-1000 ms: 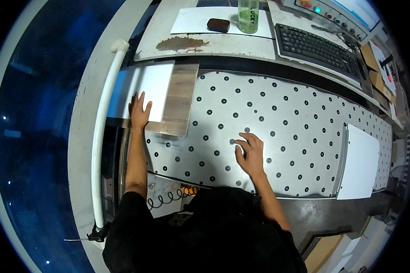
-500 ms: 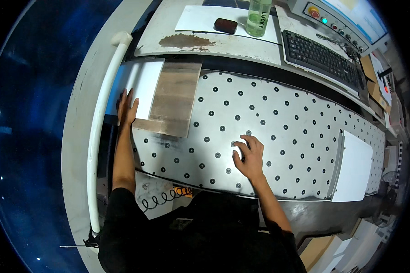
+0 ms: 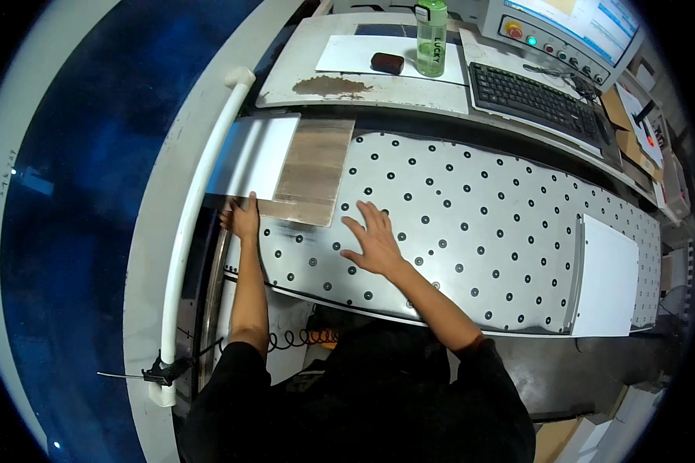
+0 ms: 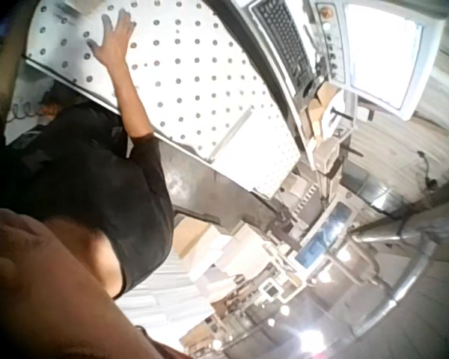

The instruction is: The person places white rectangular panels onto a perforated metal work surface, aligns them, and uses a handheld tool to interact with the surface. The person repeatedly picks up panels from a stack, positions them on the machine, and uses a tool to perform a task on the panel or surface.

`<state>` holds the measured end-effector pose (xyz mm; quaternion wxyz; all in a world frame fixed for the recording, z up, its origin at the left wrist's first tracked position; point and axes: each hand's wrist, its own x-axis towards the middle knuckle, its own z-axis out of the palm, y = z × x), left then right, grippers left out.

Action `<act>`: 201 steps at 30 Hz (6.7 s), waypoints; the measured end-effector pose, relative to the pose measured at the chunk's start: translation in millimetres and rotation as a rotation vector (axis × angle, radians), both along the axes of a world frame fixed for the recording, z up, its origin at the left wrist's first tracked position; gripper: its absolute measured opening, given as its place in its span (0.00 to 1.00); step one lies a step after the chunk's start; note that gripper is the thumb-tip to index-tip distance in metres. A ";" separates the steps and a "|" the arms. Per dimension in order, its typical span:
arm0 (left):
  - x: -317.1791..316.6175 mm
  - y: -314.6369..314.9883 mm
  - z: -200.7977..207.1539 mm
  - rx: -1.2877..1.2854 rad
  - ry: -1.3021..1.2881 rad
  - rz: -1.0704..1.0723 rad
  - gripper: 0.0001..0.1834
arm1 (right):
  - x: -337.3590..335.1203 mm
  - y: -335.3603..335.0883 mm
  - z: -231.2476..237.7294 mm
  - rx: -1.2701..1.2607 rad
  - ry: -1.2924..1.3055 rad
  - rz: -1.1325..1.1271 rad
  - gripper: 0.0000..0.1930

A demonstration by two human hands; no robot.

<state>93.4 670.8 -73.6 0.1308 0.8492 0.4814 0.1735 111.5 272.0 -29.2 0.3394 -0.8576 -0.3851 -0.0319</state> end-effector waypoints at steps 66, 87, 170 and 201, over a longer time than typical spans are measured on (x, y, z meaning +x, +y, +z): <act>-4.8 9.6 -19.7 -0.040 -0.045 -0.063 0.50 | 60.9 212.5 -45.7 -0.161 -0.290 0.236 0.41; -4.4 7.8 -12.8 0.088 -0.016 -0.090 0.49 | 57.8 203.5 -14.7 -0.139 -0.099 0.306 0.43; -58.0 -41.6 -18.1 0.246 -0.135 -0.381 0.34 | -93.2 36.5 -39.5 -0.175 -0.197 0.240 0.27; -506.5 -403.9 -398.8 -1.367 0.427 -0.382 0.44 | -159.1 22.0 -27.9 -0.474 -0.336 0.079 0.35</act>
